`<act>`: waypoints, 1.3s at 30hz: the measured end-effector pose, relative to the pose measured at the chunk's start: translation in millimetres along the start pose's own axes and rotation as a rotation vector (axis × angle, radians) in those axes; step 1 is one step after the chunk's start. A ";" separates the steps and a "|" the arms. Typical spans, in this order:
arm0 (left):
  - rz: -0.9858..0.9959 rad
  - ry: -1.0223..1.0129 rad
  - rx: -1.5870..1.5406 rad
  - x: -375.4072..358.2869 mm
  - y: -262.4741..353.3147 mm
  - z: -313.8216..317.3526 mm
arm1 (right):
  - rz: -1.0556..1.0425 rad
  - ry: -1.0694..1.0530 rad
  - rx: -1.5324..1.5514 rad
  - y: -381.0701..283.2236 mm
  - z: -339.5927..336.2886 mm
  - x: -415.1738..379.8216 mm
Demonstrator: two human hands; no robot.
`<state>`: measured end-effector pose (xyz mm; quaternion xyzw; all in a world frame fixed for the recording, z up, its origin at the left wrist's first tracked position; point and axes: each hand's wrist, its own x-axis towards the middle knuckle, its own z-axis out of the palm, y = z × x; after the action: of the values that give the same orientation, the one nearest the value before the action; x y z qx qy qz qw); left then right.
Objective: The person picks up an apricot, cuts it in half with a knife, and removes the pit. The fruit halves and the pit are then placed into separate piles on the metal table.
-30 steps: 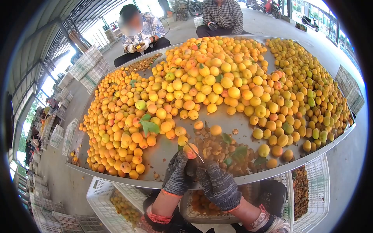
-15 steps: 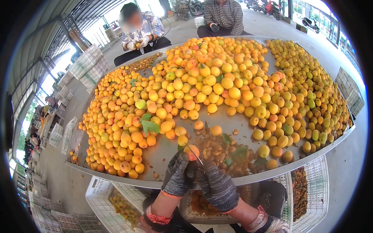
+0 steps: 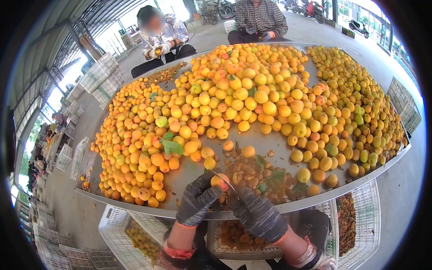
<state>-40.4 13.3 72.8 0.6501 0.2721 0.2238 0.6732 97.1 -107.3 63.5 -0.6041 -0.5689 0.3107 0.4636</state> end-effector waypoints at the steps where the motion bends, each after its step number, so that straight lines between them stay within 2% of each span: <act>1: 0.001 -0.002 0.002 1.3 -6.2 7.7 | -0.001 0.003 0.001 9.6 8.0 -1.3; 3: 0.076 0.226 -0.366 3.2 -25.4 32.5 | -0.120 0.204 -0.027 34.2 28.6 -3.6; 6: 0.015 0.271 -0.410 5.0 -26.4 38.3 | -0.137 0.203 -0.066 31.1 29.9 0.3; 10: -0.017 0.190 -0.219 2.9 -12.1 21.4 | -0.183 0.210 -0.156 13.9 16.3 4.0; 12: 0.015 0.131 -0.119 2.0 -11.4 12.5 | -0.055 0.035 -0.067 8.9 9.9 3.9; 13: 0.015 0.131 -0.118 2.6 -14.2 13.1 | -0.054 0.035 -0.067 9.5 10.8 4.1; 16: -0.006 0.231 -0.195 4.3 -28.4 20.9 | -0.090 0.090 0.021 14.5 19.7 7.7; 18: 0.030 0.340 -0.340 6.7 -38.7 28.0 | -0.051 0.174 -0.089 21.1 31.5 6.3; 22: -0.011 0.337 -0.446 9.1 -59.6 23.5 | -0.051 0.208 -0.080 29.3 39.8 3.7; 24: 0.084 0.233 -0.047 8.0 -68.1 6.7 | -0.037 0.187 -0.020 18.2 33.3 3.1; 25: 0.085 0.231 -0.047 5.5 -50.4 6.1 | -0.036 0.189 -0.021 17.9 28.4 4.4; 27: -0.016 0.172 -0.137 0.4 -12.7 9.4 | -0.283 0.105 -0.280 19.5 17.0 5.8; 31: -0.025 0.154 -0.077 1.4 -26.0 7.6 | -0.216 0.132 -0.172 16.1 19.7 3.8; 34: 0.046 0.269 -0.253 4.5 -44.7 26.0 | -0.152 0.089 -0.242 25.9 28.7 -0.3; 36: -0.054 0.326 -0.429 4.8 -51.2 28.9 | 0.130 0.158 -0.067 22.2 36.7 2.6; 37: -0.054 0.326 -0.430 5.9 -56.3 26.2 | 0.131 0.158 -0.068 23.0 36.6 3.0; 39: 0.067 0.261 -0.247 7.7 -61.7 17.7 | -0.018 0.192 -0.101 25.1 36.0 3.4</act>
<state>-26.3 1.7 10.7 0.5366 0.3057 0.3601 0.6992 75.2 -94.6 27.5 -0.6485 -0.5421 0.2184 0.4877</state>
